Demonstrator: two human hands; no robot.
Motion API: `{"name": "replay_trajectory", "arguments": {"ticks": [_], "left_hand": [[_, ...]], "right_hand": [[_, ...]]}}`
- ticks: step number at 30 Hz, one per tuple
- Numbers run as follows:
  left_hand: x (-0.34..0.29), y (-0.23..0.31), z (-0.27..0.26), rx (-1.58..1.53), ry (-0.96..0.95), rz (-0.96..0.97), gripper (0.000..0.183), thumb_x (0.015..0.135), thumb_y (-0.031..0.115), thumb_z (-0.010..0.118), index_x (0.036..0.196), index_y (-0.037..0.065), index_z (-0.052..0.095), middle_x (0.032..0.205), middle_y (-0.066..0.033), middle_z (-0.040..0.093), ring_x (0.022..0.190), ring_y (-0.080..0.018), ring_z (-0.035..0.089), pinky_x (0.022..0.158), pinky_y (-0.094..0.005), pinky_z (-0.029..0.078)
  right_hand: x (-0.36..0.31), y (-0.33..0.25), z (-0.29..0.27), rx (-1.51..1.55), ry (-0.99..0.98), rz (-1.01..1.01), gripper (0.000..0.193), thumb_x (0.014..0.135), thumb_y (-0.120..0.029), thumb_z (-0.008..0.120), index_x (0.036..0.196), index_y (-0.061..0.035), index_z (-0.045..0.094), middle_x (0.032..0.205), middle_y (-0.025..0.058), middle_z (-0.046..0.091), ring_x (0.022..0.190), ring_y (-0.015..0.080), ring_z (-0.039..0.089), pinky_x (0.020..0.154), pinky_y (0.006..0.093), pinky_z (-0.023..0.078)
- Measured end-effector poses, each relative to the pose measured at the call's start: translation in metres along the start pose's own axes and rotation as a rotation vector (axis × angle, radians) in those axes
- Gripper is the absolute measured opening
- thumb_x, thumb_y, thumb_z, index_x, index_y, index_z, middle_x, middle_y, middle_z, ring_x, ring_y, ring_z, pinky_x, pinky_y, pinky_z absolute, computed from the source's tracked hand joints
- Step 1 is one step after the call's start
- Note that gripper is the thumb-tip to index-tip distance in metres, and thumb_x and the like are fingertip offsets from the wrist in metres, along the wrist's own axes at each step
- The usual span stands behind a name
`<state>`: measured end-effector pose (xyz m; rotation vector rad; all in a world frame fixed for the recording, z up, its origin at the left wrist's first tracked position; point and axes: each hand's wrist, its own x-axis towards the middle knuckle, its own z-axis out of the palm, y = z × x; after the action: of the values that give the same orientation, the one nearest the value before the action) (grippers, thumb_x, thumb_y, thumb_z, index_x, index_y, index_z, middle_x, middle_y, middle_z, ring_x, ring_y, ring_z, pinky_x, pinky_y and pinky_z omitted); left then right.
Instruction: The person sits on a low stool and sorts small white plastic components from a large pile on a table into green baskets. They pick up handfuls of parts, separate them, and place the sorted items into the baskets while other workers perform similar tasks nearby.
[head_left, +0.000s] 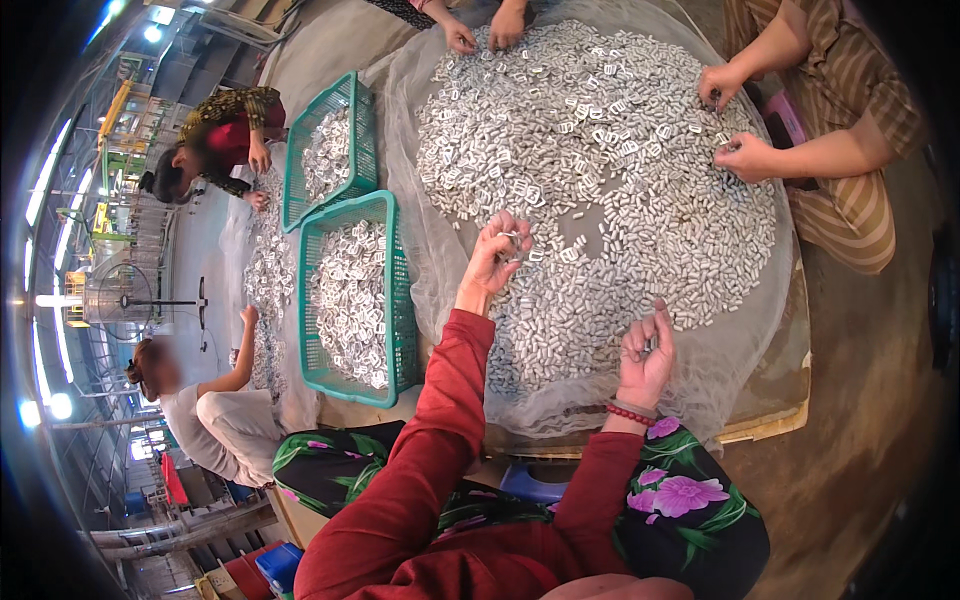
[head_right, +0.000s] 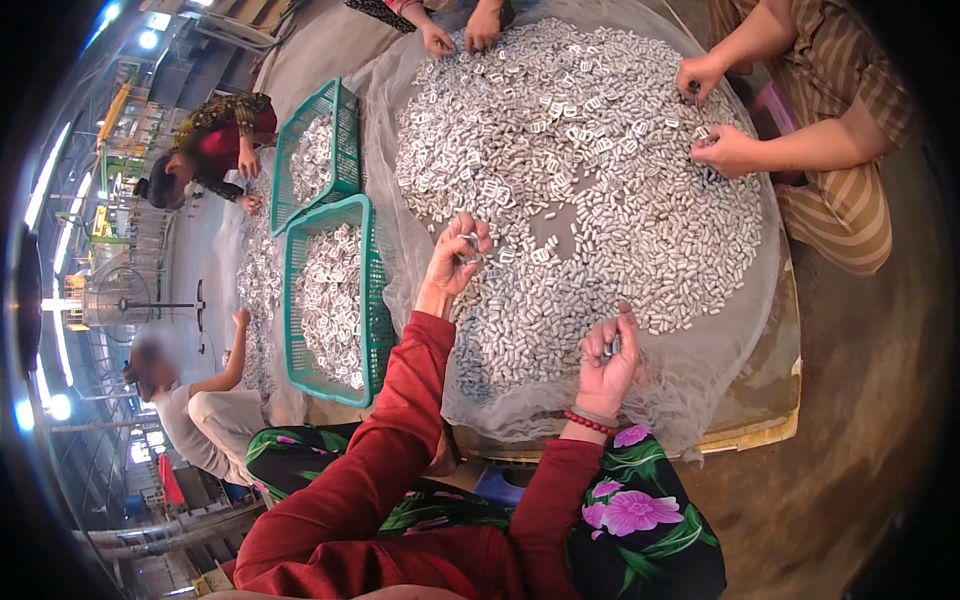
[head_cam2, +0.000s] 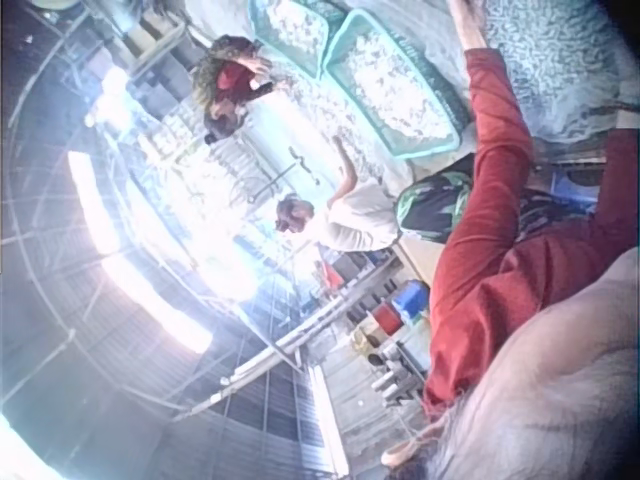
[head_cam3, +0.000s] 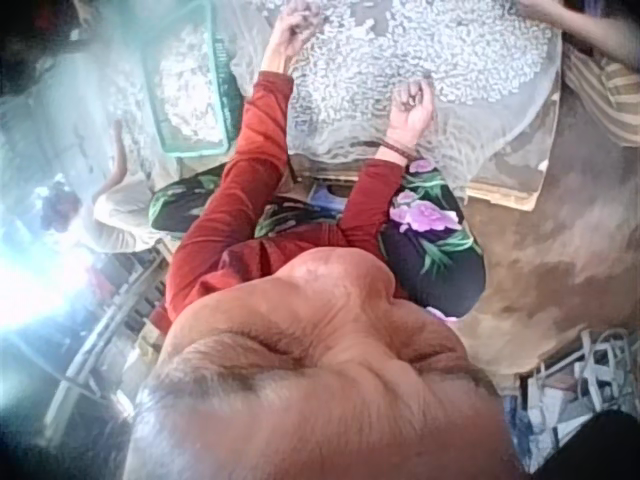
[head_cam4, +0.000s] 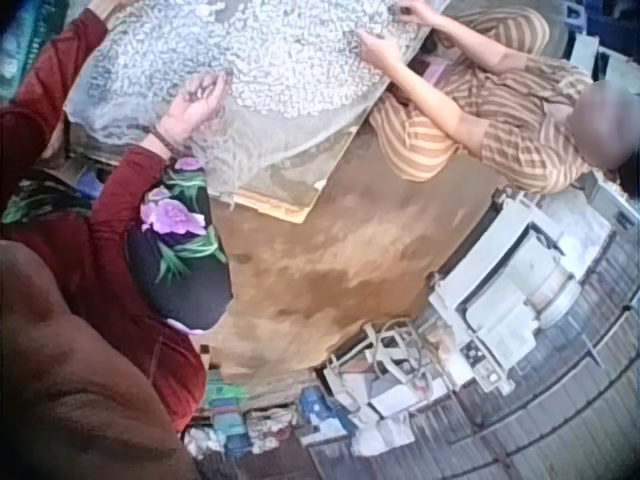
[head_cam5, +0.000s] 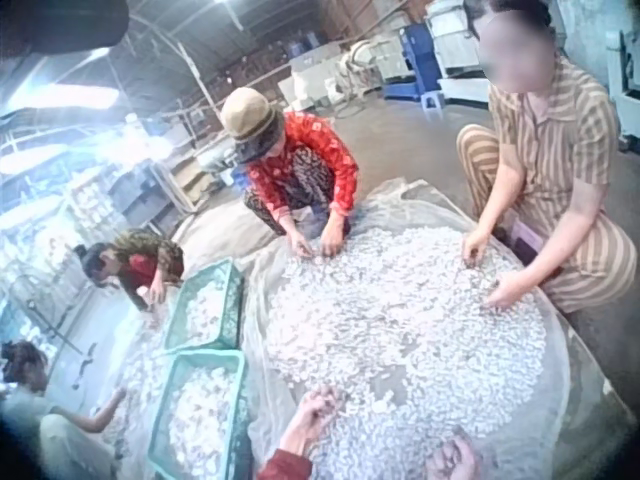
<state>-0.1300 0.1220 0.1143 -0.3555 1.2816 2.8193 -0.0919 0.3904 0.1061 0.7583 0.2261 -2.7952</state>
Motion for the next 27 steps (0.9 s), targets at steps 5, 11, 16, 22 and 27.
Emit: {"name": "replay_trajectory", "arguments": {"ticks": [5, 11, 16, 22, 27], "left_hand": [[0.022, -0.008, 0.021, -0.168, -0.064, -0.173, 0.02, 0.077, 0.008, 0.052, 0.097, 0.008, 0.05, 0.081, -0.0046, 0.042, 0.065, -0.0122, 0.042, 0.032, -0.0141, 0.028], [0.049, -0.067, -0.027, 1.688, 0.091, 0.038, 0.03, 0.077, 0.031, 0.065, 0.096, 0.007, 0.063, 0.075, -0.0121, 0.063, 0.069, -0.025, 0.062, 0.056, -0.0347, 0.05], [0.041, -0.098, -0.021, 1.906, 0.219, -0.025, 0.029, 0.073, 0.032, 0.067, 0.087, 0.006, 0.063, 0.081, -0.0176, 0.064, 0.078, -0.0342, 0.062, 0.067, -0.044, 0.048], [-0.001, -0.056, 0.038, 1.467, 0.155, 0.271, 0.023, 0.074, 0.025, 0.063, 0.079, 0.003, 0.059, 0.078, -0.0184, 0.061, 0.078, -0.0339, 0.06, 0.067, -0.0435, 0.046], [-0.07, -0.046, 0.12, 1.59, -0.182, 0.215, 0.028, 0.068, 0.022, 0.065, 0.087, 0.002, 0.059, 0.095, -0.0204, 0.052, 0.086, -0.0361, 0.054, 0.075, -0.0395, 0.046]], "right_hand": [[0.002, -0.007, -0.002, 0.307, -0.104, 0.059, 0.03, 0.094, -0.013, 0.038, 0.123, -0.0032, 0.042, 0.072, 0.0035, 0.036, 0.057, 0.0116, 0.035, 0.035, 0.0193, 0.026], [0.001, -0.004, 0.0, 0.501, -0.228, 0.096, 0.031, 0.095, -0.015, 0.037, 0.123, -0.0033, 0.041, 0.076, 0.0052, 0.038, 0.061, 0.0133, 0.035, 0.037, 0.0201, 0.026], [0.0, 0.004, 0.0, 0.372, -0.044, 0.077, 0.031, 0.092, -0.014, 0.041, 0.122, -0.0037, 0.043, 0.074, 0.0036, 0.037, 0.063, 0.0126, 0.035, 0.039, 0.02, 0.027], [-0.006, 0.021, -0.011, 0.042, 0.056, 0.062, 0.043, 0.089, -0.025, 0.048, 0.126, -0.003, 0.04, 0.105, 0.01, 0.053, 0.094, 0.0247, 0.05, 0.082, 0.038, 0.042], [-0.008, 0.042, -0.013, 0.019, 0.099, 0.29, 0.055, 0.086, -0.043, 0.05, 0.123, -0.0029, 0.045, 0.122, 0.0124, 0.049, 0.115, 0.0269, 0.043, 0.097, 0.0483, 0.033]]}}
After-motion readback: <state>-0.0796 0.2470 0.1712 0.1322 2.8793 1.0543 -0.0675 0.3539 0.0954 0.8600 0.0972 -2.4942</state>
